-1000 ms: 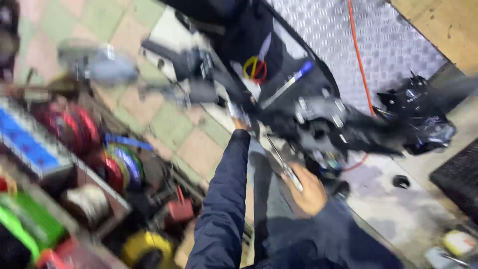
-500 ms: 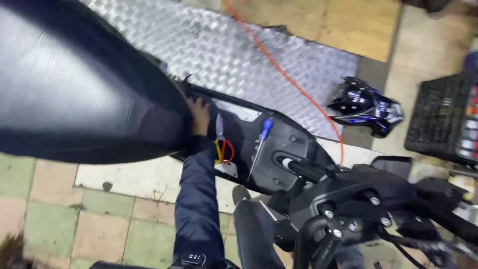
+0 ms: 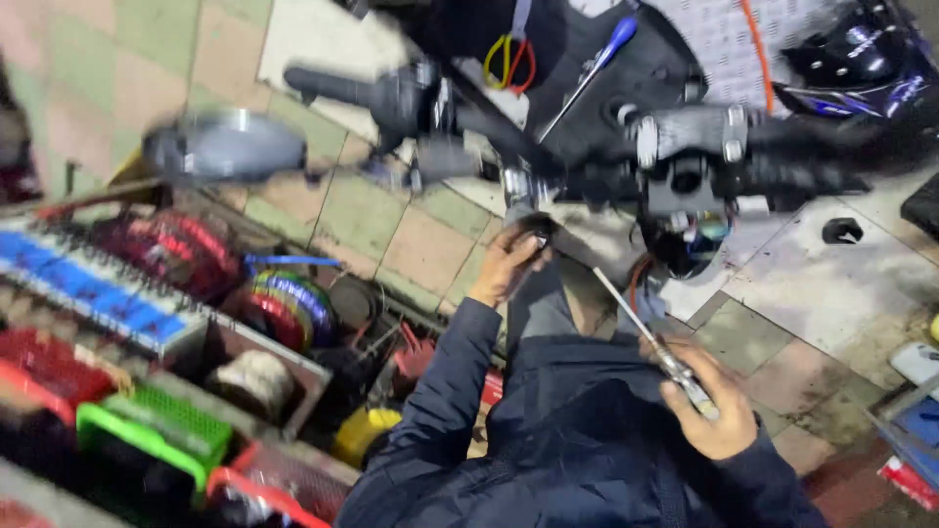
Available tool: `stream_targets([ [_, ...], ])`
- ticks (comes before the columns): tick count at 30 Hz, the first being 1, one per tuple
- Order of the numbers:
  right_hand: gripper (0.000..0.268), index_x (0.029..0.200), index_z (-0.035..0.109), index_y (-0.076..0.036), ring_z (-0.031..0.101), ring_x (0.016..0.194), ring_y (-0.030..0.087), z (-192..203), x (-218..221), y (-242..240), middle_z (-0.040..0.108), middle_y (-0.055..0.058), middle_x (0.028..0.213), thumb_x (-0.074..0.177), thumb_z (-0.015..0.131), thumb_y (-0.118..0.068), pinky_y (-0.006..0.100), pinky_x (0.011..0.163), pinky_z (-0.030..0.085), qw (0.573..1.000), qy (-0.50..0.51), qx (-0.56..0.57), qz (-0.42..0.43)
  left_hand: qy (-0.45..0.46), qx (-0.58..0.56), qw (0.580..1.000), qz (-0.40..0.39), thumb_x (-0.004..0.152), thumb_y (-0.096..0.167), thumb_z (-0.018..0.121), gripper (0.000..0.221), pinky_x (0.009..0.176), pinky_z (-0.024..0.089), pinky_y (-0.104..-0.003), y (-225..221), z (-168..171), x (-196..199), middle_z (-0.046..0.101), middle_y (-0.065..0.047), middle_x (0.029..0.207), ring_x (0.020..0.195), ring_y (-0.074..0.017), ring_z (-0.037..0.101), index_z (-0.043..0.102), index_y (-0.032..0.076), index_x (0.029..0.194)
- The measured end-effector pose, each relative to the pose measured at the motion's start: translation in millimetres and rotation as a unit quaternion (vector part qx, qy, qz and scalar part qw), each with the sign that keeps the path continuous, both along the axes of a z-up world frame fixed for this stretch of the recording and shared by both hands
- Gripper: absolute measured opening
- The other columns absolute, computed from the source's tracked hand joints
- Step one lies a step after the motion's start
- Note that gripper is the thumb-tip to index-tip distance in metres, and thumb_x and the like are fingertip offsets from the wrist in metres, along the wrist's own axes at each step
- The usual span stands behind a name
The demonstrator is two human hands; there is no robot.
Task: Cleaning and inspecting electrical connectors on a motorcycle using an air compressor nozzle and manual manipulation.
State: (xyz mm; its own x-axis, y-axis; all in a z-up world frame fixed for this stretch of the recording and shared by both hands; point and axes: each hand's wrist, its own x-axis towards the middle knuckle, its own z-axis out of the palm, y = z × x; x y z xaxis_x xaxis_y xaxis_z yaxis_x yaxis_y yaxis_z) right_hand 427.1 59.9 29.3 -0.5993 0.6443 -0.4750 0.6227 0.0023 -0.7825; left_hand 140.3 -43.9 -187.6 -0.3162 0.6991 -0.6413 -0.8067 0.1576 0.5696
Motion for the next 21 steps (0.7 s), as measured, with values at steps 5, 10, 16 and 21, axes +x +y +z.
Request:
stream_targets([
  [5,0.043,0.119,0.069,-0.004,0.072,0.115,0.023,62,72,-17,0.072,0.01,0.121,0.097,0.054,-0.038,0.031,0.101,0.052,0.984,0.147,0.035,0.093,0.034,0.219,0.971,-0.092,0.101,0.024,0.071,0.048,0.07,0.054,-0.022,-18,124,103,0.062,-0.022,0.137,0.097,-0.0195,0.072,0.055,0.001,0.14],
  [10,0.04,0.117,0.071,-0.005,0.074,0.102,0.029,61,157,-45,0.076,0.012,0.111,0.091,0.066,-0.034,0.039,0.086,0.058,0.981,0.165,0.075,0.064,0.038,0.26,0.965,-0.002,0.086,0.016,0.068,0.04,0.068,0.045,-0.028,-34,130,196,0.061,-0.025,0.119,0.091,-0.0243,0.061,0.061,-0.003,0.121],
  [16,0.029,0.107,0.076,-0.009,0.075,0.083,0.039,43,211,-64,0.075,0.013,0.085,0.088,0.075,-0.032,0.043,0.066,0.059,0.979,0.174,0.084,0.06,0.163,0.209,0.963,0.058,0.085,0.022,0.056,0.039,0.065,0.04,-0.025,-42,138,239,0.059,-0.022,0.107,0.098,-0.0243,0.058,0.061,-0.004,0.113],
  [21,0.032,0.107,0.072,-0.005,0.073,0.077,0.04,43,220,-63,0.071,0.018,0.083,0.09,0.074,-0.033,0.046,0.064,0.056,0.975,0.176,0.12,0.064,0.283,0.204,0.936,0.042,0.09,0.02,0.06,0.04,0.076,0.044,-0.025,-43,162,245,0.068,-0.022,0.111,0.108,-0.0244,0.063,0.068,-0.003,0.121],
])
